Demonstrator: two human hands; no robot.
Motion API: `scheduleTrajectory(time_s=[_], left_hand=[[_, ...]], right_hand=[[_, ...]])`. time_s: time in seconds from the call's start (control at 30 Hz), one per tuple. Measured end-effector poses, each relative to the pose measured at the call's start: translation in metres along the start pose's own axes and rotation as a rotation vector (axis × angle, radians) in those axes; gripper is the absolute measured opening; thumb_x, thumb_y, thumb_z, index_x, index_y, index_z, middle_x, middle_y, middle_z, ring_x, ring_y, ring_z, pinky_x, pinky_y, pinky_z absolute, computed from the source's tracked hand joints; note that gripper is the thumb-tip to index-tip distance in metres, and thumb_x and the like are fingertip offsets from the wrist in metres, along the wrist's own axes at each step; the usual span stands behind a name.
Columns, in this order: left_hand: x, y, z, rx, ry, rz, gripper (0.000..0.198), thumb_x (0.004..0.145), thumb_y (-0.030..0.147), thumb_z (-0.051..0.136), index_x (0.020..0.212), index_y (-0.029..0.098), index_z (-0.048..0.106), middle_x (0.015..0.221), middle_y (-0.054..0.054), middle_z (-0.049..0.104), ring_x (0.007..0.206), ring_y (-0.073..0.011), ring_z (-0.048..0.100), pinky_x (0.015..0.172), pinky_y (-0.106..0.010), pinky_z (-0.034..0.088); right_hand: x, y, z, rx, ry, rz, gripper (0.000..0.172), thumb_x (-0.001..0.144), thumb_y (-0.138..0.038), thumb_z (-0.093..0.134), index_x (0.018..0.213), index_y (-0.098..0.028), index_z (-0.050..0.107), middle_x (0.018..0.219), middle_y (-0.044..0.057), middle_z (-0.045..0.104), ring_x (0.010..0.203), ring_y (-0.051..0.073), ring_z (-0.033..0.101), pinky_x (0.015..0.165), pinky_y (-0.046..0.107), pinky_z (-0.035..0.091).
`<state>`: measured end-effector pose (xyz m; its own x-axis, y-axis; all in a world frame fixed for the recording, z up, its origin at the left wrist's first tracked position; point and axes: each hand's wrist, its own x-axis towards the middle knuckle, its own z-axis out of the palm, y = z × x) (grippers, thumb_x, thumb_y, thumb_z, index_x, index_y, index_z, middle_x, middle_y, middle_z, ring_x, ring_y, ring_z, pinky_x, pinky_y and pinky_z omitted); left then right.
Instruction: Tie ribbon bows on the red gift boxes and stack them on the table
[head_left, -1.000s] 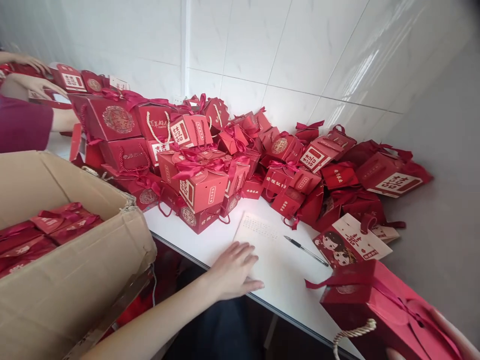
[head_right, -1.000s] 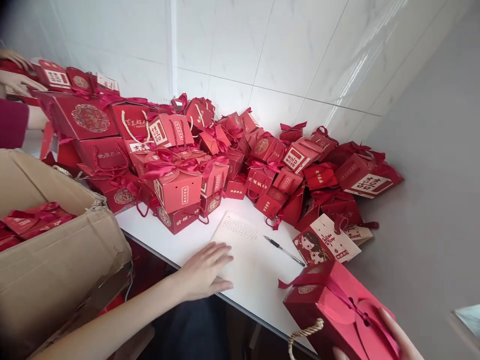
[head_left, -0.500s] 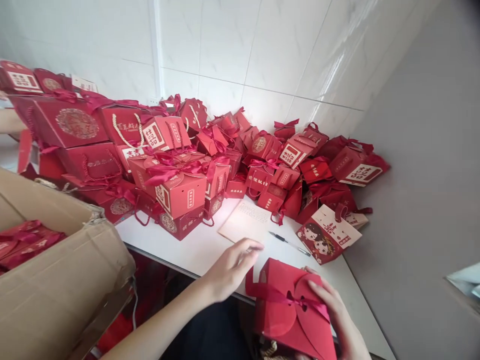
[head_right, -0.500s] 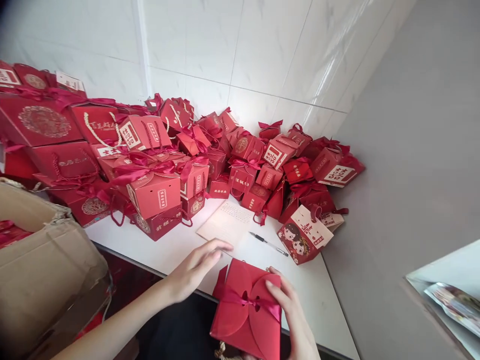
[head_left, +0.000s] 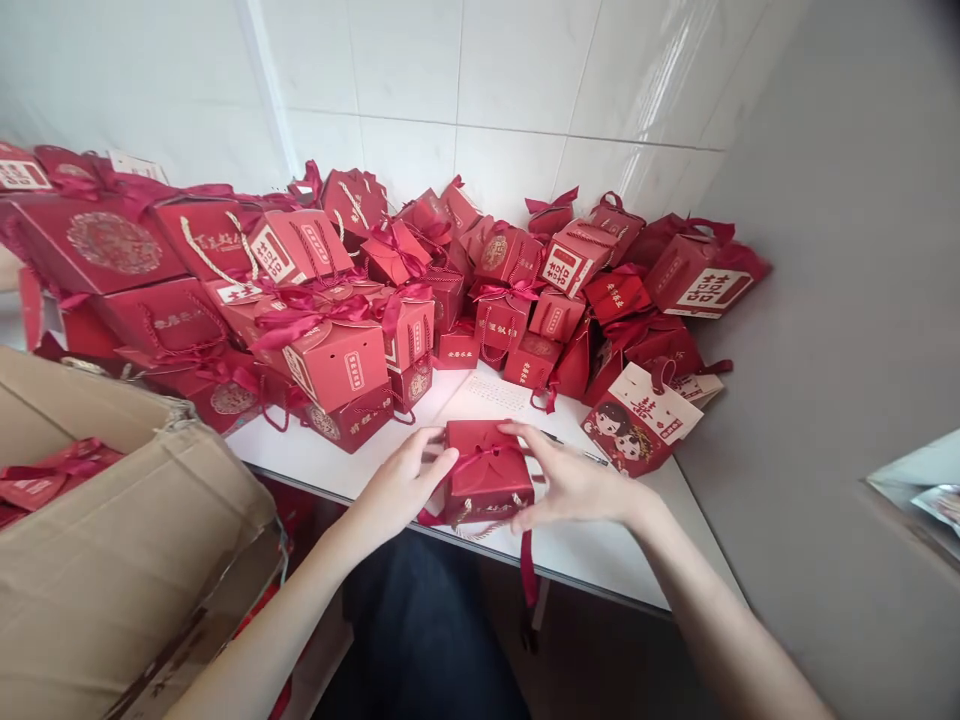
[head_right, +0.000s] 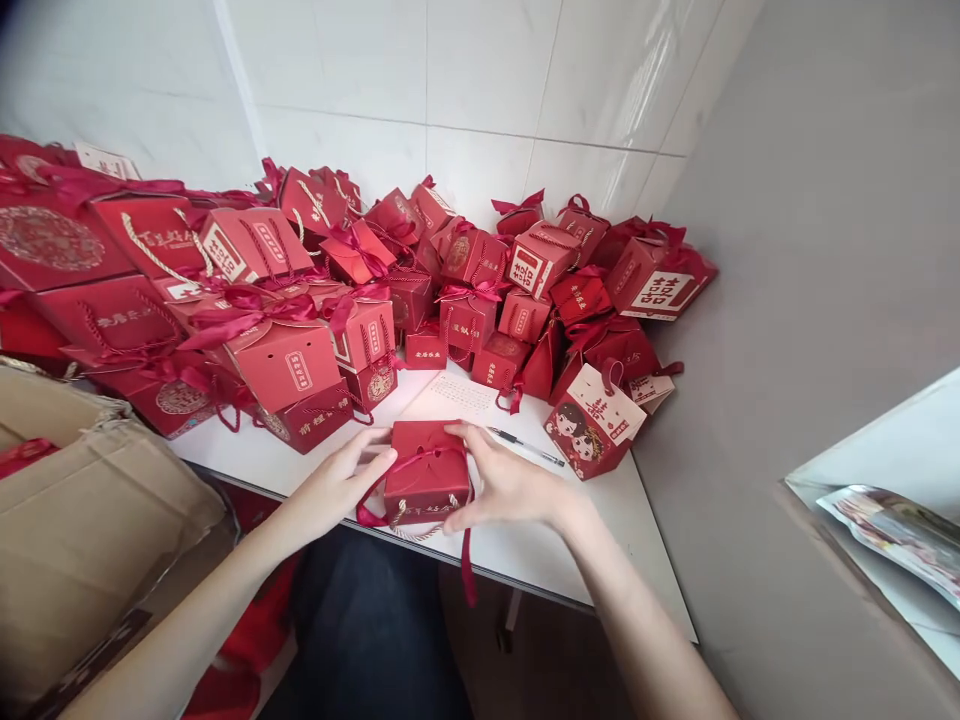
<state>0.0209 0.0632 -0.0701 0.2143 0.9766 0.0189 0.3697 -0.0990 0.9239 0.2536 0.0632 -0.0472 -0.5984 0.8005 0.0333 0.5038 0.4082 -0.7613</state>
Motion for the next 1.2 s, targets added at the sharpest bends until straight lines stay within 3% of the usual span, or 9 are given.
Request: scheduleTrajectory(time_s=[0.1,0.17,0.23,0.3,0.43,0.57,0.73,1.03,1.2], left_hand=[[0.007,-0.009,0.004,0.022,0.030,-0.073,0.046,0.082,0.052,0.045,0.114,0.020,0.047,0.117,-0.008,0.058,0.106,-0.0237,0.056,0.089,-0.035,0.045],[0.007,-0.012,0.006,0.021,0.058,-0.085,0.043,0.081,0.054,0.045,0.106,0.019,0.049,0.107,-0.007,0.061,0.100,-0.0228,0.057,0.084,-0.033,0.046],[0.006,-0.013,0.007,0.028,0.074,-0.064,0.038,0.082,0.054,0.042,0.092,0.019,0.051,0.092,-0.004,0.061,0.092,-0.0212,0.058,0.080,-0.031,0.045],[0.004,-0.012,0.006,0.007,0.033,-0.019,0.036,0.084,0.053,0.039,0.081,0.019,0.050,0.081,-0.001,0.057,0.083,-0.0186,0.056,0.076,-0.029,0.044],[0.001,-0.011,0.001,-0.069,-0.122,0.020,0.031,0.083,0.049,0.047,0.078,0.019,0.048,0.079,0.001,0.054,0.076,-0.0148,0.053,0.070,-0.025,0.042],[-0.002,-0.009,-0.008,-0.030,-0.243,0.015,0.030,0.081,0.047,0.051,0.075,0.018,0.047,0.075,0.002,0.052,0.072,-0.0130,0.051,0.066,-0.023,0.040],[-0.005,-0.006,-0.015,-0.003,-0.388,-0.034,0.031,0.079,0.047,0.055,0.073,0.017,0.049,0.070,0.002,0.054,0.068,-0.0132,0.052,0.062,-0.024,0.040],[-0.004,-0.019,-0.012,-0.227,-0.397,-0.129,0.038,0.078,0.051,0.057,0.068,0.016,0.048,0.059,0.003,0.052,0.057,-0.0104,0.050,0.057,-0.023,0.038],[-0.002,-0.014,-0.013,-0.448,-0.337,-0.149,0.044,0.074,0.052,0.061,0.061,0.017,0.038,0.047,0.009,0.036,0.040,-0.0032,0.032,0.043,-0.019,0.024]], right_hand=[[0.014,0.022,-0.020,0.279,-0.152,0.049,0.067,0.067,-0.048,0.071,0.119,-0.024,0.036,0.126,0.010,0.042,0.102,0.020,0.056,0.087,0.040,0.049],[0.019,0.035,-0.025,0.400,-0.126,0.070,0.048,0.076,-0.055,0.060,0.105,-0.021,0.041,0.117,0.009,0.047,0.094,0.018,0.058,0.081,0.039,0.052],[0.020,0.042,-0.022,0.430,-0.109,0.100,0.041,0.079,-0.056,0.055,0.093,-0.020,0.042,0.103,0.006,0.051,0.088,0.017,0.059,0.077,0.038,0.054],[0.019,0.043,-0.016,0.397,-0.073,0.110,0.038,0.079,-0.055,0.056,0.087,-0.020,0.041,0.092,0.002,0.052,0.082,0.015,0.059,0.076,0.037,0.054],[0.012,0.037,-0.012,0.392,-0.033,0.137,0.039,0.078,-0.056,0.058,0.083,-0.021,0.041,0.086,0.000,0.055,0.081,0.015,0.059,0.077,0.035,0.053],[0.007,0.038,-0.023,0.388,-0.177,0.189,0.044,0.076,-0.060,0.056,0.075,-0.017,0.050,0.077,0.002,0.057,0.075,0.016,0.061,0.073,0.032,0.051],[0.008,0.040,-0.026,0.387,-0.289,0.101,0.038,0.076,-0.053,0.061,0.073,-0.015,0.058,0.072,0.000,0.055,0.069,0.011,0.056,0.068,0.025,0.047],[0.011,0.046,-0.016,0.465,-0.250,0.060,0.038,0.072,-0.045,0.069,0.061,-0.017,0.046,0.060,-0.006,0.045,0.056,0.007,0.042,0.054,0.022,0.033],[0.011,0.044,-0.019,0.526,-0.221,0.072,0.031,0.071,-0.041,0.070,0.067,-0.016,0.052,0.062,-0.003,0.054,0.058,0.010,0.051,0.053,0.023,0.036]])
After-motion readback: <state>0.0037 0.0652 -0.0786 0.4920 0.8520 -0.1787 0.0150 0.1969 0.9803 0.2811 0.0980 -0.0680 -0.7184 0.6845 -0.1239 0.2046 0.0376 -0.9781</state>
